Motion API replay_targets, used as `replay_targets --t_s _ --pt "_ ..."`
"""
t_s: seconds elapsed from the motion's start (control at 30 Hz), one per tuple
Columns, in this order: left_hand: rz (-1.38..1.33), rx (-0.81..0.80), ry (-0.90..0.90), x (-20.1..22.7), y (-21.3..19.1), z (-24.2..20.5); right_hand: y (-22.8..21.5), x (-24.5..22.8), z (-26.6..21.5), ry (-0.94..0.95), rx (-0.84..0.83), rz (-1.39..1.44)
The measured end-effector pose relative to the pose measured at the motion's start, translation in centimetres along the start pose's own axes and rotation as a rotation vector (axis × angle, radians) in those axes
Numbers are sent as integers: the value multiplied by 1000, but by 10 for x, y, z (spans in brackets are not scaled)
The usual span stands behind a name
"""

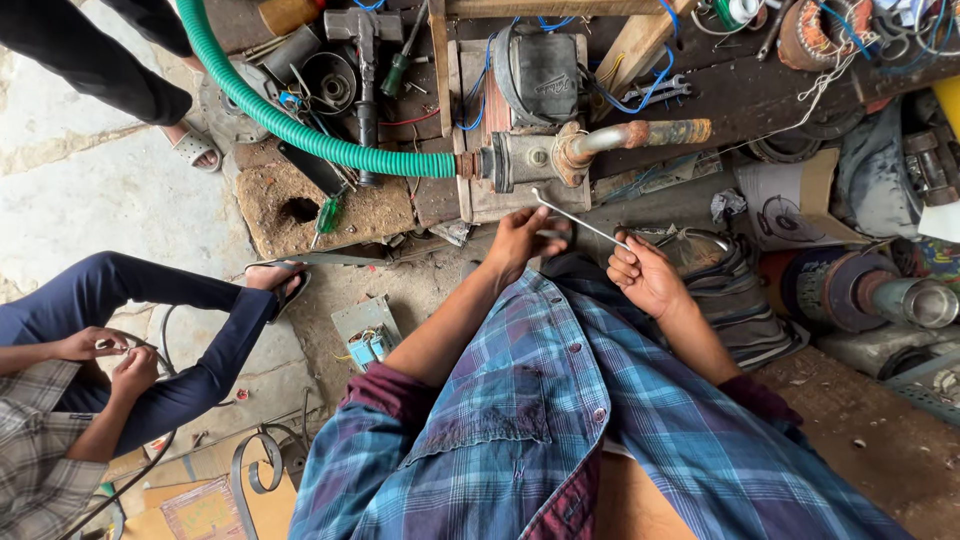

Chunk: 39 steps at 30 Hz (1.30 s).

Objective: The person uses a wrench to tighten a bolt on a mechanical assembly connected to a green hose. They repeatedly reposition the wrench and apply force to secure the connection while standing in a cluttered workshop.

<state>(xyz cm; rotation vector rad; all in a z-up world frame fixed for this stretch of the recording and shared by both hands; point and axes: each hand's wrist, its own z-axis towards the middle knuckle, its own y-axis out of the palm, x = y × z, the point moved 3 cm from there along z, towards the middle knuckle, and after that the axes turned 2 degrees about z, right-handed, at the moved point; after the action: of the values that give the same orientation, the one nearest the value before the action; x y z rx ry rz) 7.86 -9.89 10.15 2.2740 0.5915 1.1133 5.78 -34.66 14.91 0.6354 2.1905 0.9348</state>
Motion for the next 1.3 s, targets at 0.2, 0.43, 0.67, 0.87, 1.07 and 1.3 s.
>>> replay_targets --t_s 0.2,0.43,0.67,0.87,1.07,1.3 --pt "-120 123 71 -32 -10 33 -7 -7 8 54 -34 -2" --pt "-114 130 157 -34 -19 40 -5 -16 23 35 31 -82" --pt "-111 167 132 -24 -12 31 -4 -19 29 -27 109 -212" --pt "-69 199 151 -10 -6 24 -3 -26 43 -190 297 -908" --pt "-66 218 220 -6 2 22 15 -40 49 -631 152 -1477" --pt "-54 235 230 -7 8 26 20 -41 52 -906 166 -1875"
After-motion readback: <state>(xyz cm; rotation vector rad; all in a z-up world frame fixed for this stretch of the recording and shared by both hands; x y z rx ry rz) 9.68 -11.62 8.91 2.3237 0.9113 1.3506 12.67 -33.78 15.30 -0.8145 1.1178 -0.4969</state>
